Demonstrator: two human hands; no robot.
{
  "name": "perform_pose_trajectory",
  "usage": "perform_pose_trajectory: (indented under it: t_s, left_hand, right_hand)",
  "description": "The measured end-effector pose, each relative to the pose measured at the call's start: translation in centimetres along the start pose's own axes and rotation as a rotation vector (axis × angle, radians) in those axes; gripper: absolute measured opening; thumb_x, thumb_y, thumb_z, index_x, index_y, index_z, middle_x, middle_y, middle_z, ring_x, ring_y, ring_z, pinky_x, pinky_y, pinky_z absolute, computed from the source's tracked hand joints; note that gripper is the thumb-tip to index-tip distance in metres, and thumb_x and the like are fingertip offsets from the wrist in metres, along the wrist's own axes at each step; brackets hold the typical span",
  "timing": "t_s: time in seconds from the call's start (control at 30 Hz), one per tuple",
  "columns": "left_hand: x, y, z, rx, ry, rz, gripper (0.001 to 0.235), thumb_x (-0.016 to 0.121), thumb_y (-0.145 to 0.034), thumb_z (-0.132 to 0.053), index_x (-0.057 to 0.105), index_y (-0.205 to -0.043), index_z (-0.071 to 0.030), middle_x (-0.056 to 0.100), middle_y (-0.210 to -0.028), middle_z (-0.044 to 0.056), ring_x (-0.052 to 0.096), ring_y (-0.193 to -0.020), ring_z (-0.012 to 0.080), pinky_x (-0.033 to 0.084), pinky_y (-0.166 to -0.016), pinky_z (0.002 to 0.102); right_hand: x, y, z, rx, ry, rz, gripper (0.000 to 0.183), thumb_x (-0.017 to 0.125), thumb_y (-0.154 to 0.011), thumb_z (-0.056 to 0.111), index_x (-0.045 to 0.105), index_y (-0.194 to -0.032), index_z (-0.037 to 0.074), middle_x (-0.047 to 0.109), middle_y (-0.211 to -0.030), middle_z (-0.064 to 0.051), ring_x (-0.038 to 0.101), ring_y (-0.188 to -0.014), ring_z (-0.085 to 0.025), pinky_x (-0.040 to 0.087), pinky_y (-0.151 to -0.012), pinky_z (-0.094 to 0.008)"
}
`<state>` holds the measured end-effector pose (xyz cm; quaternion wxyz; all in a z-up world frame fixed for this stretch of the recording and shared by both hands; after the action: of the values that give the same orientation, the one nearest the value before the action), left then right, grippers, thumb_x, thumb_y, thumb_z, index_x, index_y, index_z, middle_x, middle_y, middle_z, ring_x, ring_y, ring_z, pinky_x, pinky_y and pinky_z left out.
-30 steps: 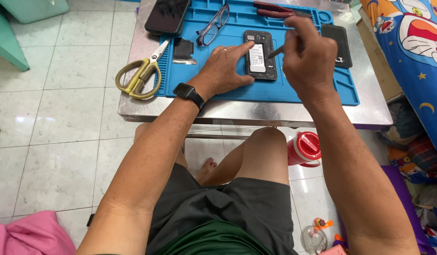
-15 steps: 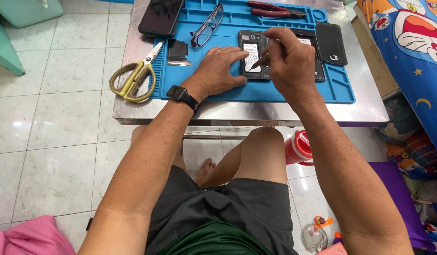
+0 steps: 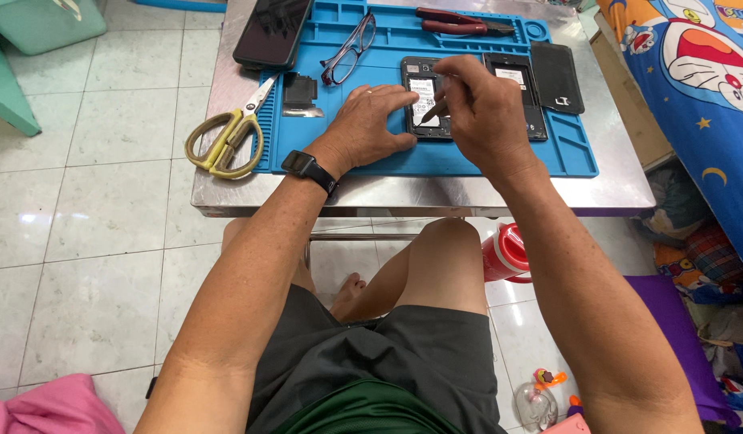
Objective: The person uses a metal prying tool to carefully pry open the back cover of a disassembled smartphone. They work around the edges of the device to release the clips holding the cover in place.
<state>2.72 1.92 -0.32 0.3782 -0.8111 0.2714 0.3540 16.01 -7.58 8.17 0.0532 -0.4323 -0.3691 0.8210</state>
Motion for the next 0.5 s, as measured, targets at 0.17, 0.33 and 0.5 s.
perform_pose_trajectory:
  t_s: [0.17, 0.33, 0.5]
  left_hand:
    - [0.2, 0.0, 0.2, -0.052, 0.004, 0.029, 0.065, 0.081, -0.088, -0.033, 0.061, -0.146, -0.012, 0.061, -0.149, 0.010, 0.052, -0.140, 0.0299, 0.024, -0.121, 0.058]
    - [-0.2, 0.0, -0.3, -0.065, 0.001, 0.041, 0.063, 0.080, -0.089, -0.031, 0.061, -0.146, -0.011, 0.062, -0.149, 0.009, 0.053, -0.139, 0.0305, 0.023, -0.122, 0.060]
    - [-0.6, 0.1, -1.0, -0.011, 0.017, 0.014, 0.053, 0.073, -0.087, -0.028, 0.066, -0.138, -0.015, 0.069, -0.133, 0.004, 0.059, -0.127, 0.0276, 0.027, -0.116, 0.061]
  right_hand:
    - [0.0, -1.4, -0.1, -0.003, 0.108, 0.097, 0.027, 0.052, -0.109, 0.002, 0.065, -0.133, 0.001, 0.075, -0.087, -0.018, 0.070, -0.073, -0.036, 0.051, -0.063, -0.048]
    - [1.4, -2.4, -1.7, -0.032, 0.230, 0.054, 0.026, 0.071, -0.107, 0.006, 0.067, -0.132, -0.001, 0.078, -0.083, -0.019, 0.071, -0.067, -0.038, 0.049, -0.060, -0.050]
    - [3.0, -3.8, -2.4, -0.186, 0.500, -0.008, 0.016, 0.062, -0.102, 0.007, 0.078, -0.101, 0.007, 0.066, -0.064, -0.009, 0.052, -0.047, -0.033, 0.030, -0.043, -0.046]
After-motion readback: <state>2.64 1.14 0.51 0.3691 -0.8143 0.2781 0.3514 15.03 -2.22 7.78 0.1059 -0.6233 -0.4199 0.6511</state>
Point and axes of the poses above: each hand's wrist, its own y-axis away from the middle knuckle, its own x-axis out of the palm, z = x × y, the point moved 6 cm from there along -y, towards the middle knuckle
